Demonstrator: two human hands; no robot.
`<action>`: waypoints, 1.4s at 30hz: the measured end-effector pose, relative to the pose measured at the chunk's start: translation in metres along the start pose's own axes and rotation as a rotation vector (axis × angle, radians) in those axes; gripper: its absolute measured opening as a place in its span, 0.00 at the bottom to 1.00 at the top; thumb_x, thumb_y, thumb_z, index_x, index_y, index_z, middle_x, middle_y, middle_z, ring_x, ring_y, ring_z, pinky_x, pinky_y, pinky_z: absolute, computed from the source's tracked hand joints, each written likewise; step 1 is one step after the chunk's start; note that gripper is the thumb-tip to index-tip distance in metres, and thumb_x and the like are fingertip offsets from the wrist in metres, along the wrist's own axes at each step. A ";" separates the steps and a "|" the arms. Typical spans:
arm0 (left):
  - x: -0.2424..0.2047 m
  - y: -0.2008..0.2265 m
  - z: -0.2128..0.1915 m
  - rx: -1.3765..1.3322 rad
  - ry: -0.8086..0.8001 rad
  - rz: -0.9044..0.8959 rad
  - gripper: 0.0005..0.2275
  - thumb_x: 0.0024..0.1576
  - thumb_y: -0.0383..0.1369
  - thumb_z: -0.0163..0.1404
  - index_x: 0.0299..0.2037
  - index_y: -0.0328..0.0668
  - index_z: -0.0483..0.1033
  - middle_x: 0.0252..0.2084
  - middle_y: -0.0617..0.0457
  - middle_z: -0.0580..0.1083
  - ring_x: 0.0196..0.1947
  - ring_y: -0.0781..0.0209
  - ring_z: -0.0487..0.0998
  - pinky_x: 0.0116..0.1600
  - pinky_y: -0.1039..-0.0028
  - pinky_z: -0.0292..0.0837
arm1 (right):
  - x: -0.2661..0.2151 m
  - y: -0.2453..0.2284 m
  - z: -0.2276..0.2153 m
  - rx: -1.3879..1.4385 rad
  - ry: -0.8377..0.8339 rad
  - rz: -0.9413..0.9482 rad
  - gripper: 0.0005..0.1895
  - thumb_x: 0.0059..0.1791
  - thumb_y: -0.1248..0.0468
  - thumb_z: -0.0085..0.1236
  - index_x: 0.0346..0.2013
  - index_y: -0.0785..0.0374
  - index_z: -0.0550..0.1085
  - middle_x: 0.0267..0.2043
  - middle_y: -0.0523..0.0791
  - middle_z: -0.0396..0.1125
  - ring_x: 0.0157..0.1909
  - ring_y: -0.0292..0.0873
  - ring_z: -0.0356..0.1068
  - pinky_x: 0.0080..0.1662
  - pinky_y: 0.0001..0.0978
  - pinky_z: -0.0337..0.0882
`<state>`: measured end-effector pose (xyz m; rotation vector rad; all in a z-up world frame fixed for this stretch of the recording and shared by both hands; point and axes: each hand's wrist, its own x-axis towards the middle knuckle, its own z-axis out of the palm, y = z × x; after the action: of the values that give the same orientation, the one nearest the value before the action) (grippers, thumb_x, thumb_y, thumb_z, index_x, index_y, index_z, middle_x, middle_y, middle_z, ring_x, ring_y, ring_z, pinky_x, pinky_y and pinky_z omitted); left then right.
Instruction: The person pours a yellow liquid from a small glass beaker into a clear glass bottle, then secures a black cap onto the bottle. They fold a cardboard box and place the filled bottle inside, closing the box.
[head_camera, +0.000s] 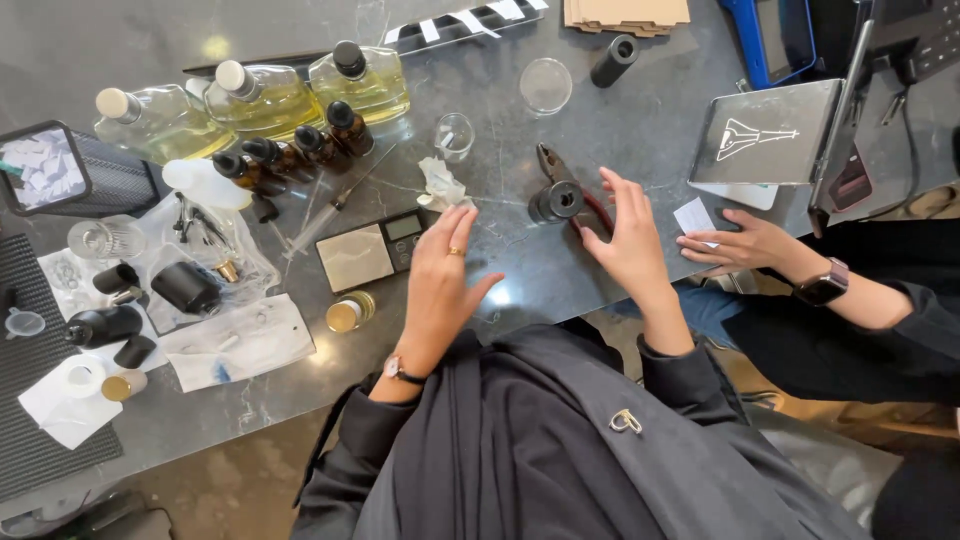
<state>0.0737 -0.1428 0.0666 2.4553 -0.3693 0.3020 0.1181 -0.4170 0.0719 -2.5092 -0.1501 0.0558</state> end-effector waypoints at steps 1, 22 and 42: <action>0.005 -0.001 0.017 -0.149 0.037 -0.008 0.42 0.42 0.41 0.71 0.68 0.36 0.64 0.65 0.41 0.69 0.67 0.44 0.69 0.70 0.57 0.62 | -0.001 0.012 0.002 -0.101 0.013 0.042 0.44 0.44 0.61 0.68 0.73 0.58 0.58 0.58 0.51 0.60 0.60 0.60 0.62 0.60 0.58 0.66; 0.110 0.041 0.191 -0.318 -0.070 -0.035 0.32 0.44 0.42 0.67 0.61 0.59 0.68 0.54 0.62 0.75 0.53 0.57 0.80 0.54 0.65 0.79 | 0.030 0.107 0.037 -0.365 0.558 -0.068 0.28 0.44 0.64 0.65 0.59 0.58 0.73 0.46 0.49 0.60 0.46 0.54 0.62 0.51 0.50 0.65; 0.021 -0.056 0.017 0.547 -0.435 -0.067 0.30 0.41 0.39 0.69 0.56 0.50 0.73 0.69 0.50 0.64 0.73 0.49 0.58 0.73 0.44 0.50 | 0.031 0.107 -0.001 -0.392 0.150 0.105 0.38 0.44 0.61 0.71 0.68 0.57 0.66 0.54 0.51 0.61 0.55 0.60 0.65 0.57 0.55 0.69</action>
<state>0.1145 -0.1143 0.0290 3.0658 -0.4264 -0.1977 0.1586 -0.4998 0.0096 -2.8979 0.0369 -0.1313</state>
